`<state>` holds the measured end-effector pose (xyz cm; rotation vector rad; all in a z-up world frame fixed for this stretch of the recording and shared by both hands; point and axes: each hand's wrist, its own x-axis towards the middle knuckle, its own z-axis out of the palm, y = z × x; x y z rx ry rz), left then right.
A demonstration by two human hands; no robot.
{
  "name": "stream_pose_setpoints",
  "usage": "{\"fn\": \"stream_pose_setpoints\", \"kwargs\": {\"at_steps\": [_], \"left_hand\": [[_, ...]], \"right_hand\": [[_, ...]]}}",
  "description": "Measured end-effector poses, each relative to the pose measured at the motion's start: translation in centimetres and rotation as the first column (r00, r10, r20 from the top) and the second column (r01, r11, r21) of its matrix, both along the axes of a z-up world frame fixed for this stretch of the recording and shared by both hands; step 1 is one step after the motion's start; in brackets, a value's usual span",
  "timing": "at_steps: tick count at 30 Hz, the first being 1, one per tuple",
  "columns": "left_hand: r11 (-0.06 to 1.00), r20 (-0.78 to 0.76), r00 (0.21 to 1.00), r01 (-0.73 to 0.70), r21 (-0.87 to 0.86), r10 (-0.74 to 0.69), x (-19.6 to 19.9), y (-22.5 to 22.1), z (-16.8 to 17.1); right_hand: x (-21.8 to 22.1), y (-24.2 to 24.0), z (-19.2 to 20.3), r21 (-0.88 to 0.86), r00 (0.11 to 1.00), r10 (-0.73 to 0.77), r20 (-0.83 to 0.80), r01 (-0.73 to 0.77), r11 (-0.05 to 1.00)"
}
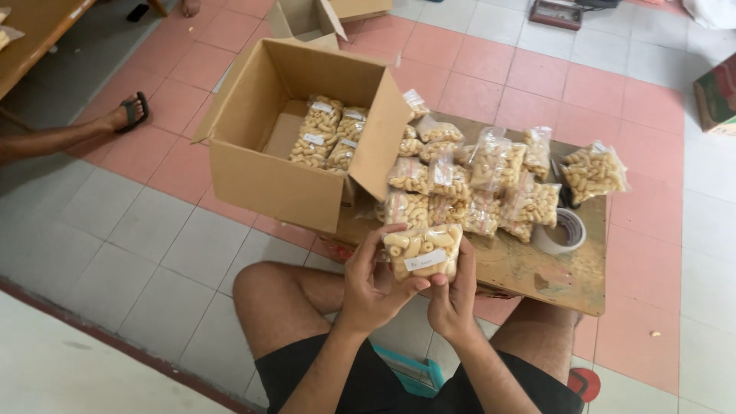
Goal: Packing small plastic bags of snacks into a cardboard box.
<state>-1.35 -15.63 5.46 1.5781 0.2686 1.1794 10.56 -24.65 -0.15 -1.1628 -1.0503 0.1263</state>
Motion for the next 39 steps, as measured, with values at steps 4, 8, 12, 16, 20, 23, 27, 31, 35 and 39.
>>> {"fn": "stream_pose_setpoints", "kwargs": {"at_steps": [4, 8, 12, 16, 20, 23, 27, 31, 35, 39], "left_hand": [[0.999, -0.044, 0.998, -0.035, 0.002, 0.036, 0.6, -0.6, -0.3], [0.998, -0.068, 0.995, -0.066, 0.004, 0.066, 0.5, 0.0, 0.7], [0.972, -0.141, 0.962, -0.236, 0.005, 0.234, -1.9, 4.7, 1.8], [0.939, -0.219, 0.917, -0.304, 0.158, 0.334, -4.6, 14.4, 5.8], [0.799, -0.421, 0.707, -0.352, 0.488, 0.568, -5.3, 22.2, 9.1], [0.781, -0.521, 0.606, -0.307, 0.544, 0.602, -4.7, 29.4, 7.6], [0.714, -0.627, 0.349, -0.251, 0.653, 0.696, -3.6, 40.8, 1.2], [0.781, -0.741, 0.248, -0.221, 0.583, 0.624, -1.7, 43.5, -0.6], [0.799, -0.766, 0.228, -0.157, 0.58, 0.601, 0.3, 41.1, 1.6], [0.856, -0.851, 0.132, -0.184, 0.483, 0.509, 2.0, 42.3, 0.3]], "right_hand": [[0.2, -0.4, -0.2, 0.028, 0.998, -0.052, -0.029, 0.053, 0.998], [1.3, -0.9, 1.8, -0.027, 1.0, -0.001, 0.017, 0.002, 1.0], [5.3, -2.9, -0.2, -0.144, 0.975, -0.069, 0.212, 0.101, 0.984], [10.4, -6.2, -4.5, -0.161, 0.936, -0.244, 0.255, 0.29, 0.943], [13.3, -8.8, -6.3, -0.161, 0.867, -0.459, 0.196, 0.49, 0.857], [14.2, -9.3, -8.2, -0.159, 0.839, -0.543, 0.04, 0.542, 0.825], [14.4, -9.3, -9.3, -0.171, 0.804, -0.59, -0.079, 0.572, 0.802], [14.3, -9.4, -9.2, -0.201, 0.803, -0.59, -0.091, 0.565, 0.8], [14.7, -10.1, -10.1, -0.228, 0.804, -0.589, -0.074, 0.562, 0.795], [13.6, -9.7, -8.8, -0.239, 0.82, -0.571, 0.037, 0.562, 0.791]]}}
